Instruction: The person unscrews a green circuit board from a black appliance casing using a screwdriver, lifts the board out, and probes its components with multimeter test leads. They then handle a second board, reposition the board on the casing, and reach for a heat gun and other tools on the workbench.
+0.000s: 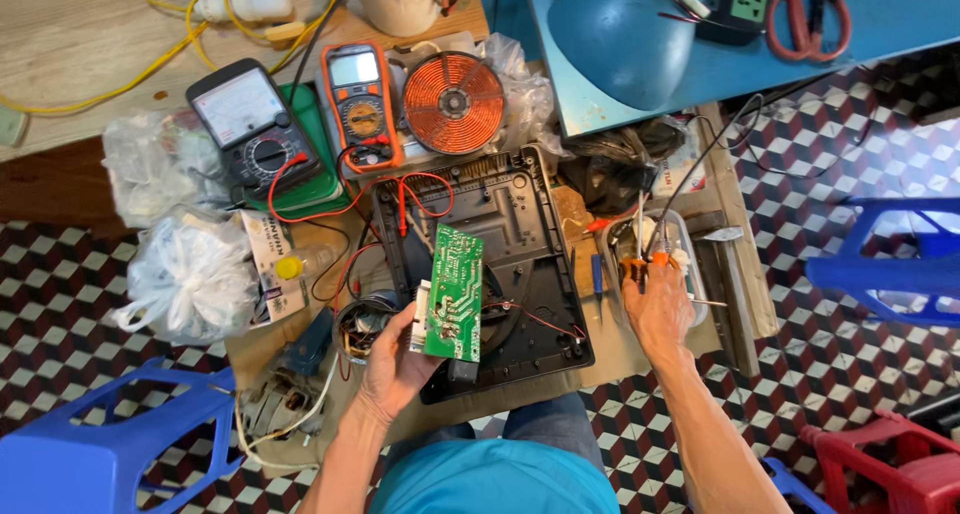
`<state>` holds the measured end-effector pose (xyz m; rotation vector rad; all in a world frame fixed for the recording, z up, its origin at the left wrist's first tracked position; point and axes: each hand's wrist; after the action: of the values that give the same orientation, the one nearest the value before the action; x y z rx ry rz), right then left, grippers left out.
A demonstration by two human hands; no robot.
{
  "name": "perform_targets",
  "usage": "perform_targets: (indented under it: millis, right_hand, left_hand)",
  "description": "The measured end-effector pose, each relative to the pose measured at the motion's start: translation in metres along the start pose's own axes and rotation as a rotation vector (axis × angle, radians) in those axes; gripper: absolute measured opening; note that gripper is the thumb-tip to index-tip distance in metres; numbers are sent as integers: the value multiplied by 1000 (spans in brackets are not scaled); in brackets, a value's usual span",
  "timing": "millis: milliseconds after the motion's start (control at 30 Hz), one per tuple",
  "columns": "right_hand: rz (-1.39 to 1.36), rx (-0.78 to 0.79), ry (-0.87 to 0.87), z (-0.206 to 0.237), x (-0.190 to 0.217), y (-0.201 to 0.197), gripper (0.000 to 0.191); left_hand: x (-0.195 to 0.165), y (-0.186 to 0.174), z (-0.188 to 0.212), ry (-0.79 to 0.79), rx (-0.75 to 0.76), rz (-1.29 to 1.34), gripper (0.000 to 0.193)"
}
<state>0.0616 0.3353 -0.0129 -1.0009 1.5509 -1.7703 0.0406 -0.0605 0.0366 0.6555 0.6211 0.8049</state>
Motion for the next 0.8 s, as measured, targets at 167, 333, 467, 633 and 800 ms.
perform_targets:
  millis: [167, 333, 467, 633, 800]
  right_hand:
    - [-110, 33, 60, -7, 12, 15, 28]
    - [-426, 376, 261, -8, -7, -6, 33]
    - [-557, 574, 471, 5, -31, -48, 33]
    - [-728, 618, -3, 19, -10, -106, 44]
    - [-603, 826, -114, 22, 80, -135, 41]
  left_hand:
    - [-2, -4, -7, 11, 6, 121, 36]
    - [-10, -6, -10, 34, 21, 184, 32]
    - [-11, -5, -12, 110, -41, 166, 30]
    - [-7, -8, -20, 206, -128, 126, 28]
    - [-6, -1, -24, 239, -129, -48, 32]
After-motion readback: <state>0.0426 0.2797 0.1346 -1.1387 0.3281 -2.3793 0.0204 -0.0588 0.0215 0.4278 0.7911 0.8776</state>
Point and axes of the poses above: each hand's wrist, its own z-axis away from the middle knuckle, its own y-axis out of the palm, x = y × z, and after that the axes turned 10 degrees about y, right-handed
